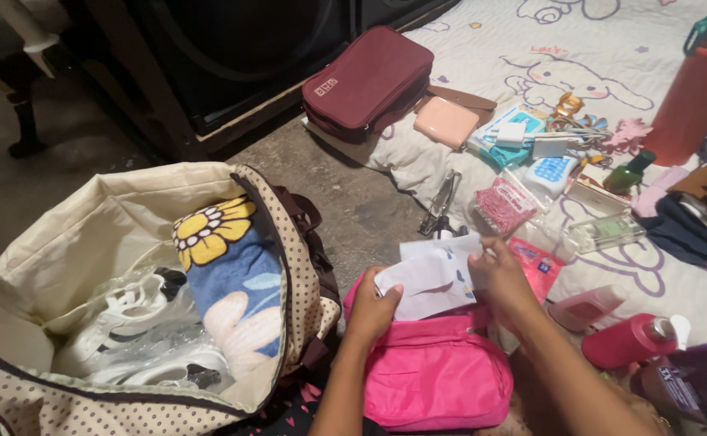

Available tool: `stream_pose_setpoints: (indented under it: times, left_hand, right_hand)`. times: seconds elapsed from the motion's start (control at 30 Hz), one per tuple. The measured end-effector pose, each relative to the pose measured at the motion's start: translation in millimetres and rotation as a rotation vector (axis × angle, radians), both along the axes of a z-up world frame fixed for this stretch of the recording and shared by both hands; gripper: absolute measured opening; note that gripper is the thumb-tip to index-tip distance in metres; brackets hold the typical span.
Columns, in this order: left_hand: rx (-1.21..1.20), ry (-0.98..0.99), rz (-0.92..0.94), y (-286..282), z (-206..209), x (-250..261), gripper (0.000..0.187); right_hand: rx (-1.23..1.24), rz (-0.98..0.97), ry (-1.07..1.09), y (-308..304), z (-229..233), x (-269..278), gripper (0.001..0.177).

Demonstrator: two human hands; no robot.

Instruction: The person packs a floral-patterned towel and several toiletries into a pink toiletry bag, then places the toiletry bag and other items into a larger tote bag. The person handles shoes, a towel, bottles, and a comb during the process.

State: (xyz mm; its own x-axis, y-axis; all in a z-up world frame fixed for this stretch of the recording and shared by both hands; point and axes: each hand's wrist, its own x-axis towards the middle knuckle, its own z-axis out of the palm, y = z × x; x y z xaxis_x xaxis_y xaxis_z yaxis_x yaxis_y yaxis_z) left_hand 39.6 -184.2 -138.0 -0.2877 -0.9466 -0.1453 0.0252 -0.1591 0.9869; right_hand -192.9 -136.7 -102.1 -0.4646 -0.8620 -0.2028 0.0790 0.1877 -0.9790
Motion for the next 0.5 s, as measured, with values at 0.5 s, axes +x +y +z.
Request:
stream_pose_setpoints:
  times: [0.5]
  left_hand:
    - [-0.364,-0.065,0.073,33,81,9,0.061]
  right_hand:
    - [0.089,0.199,0.15,45,57,46,0.055]
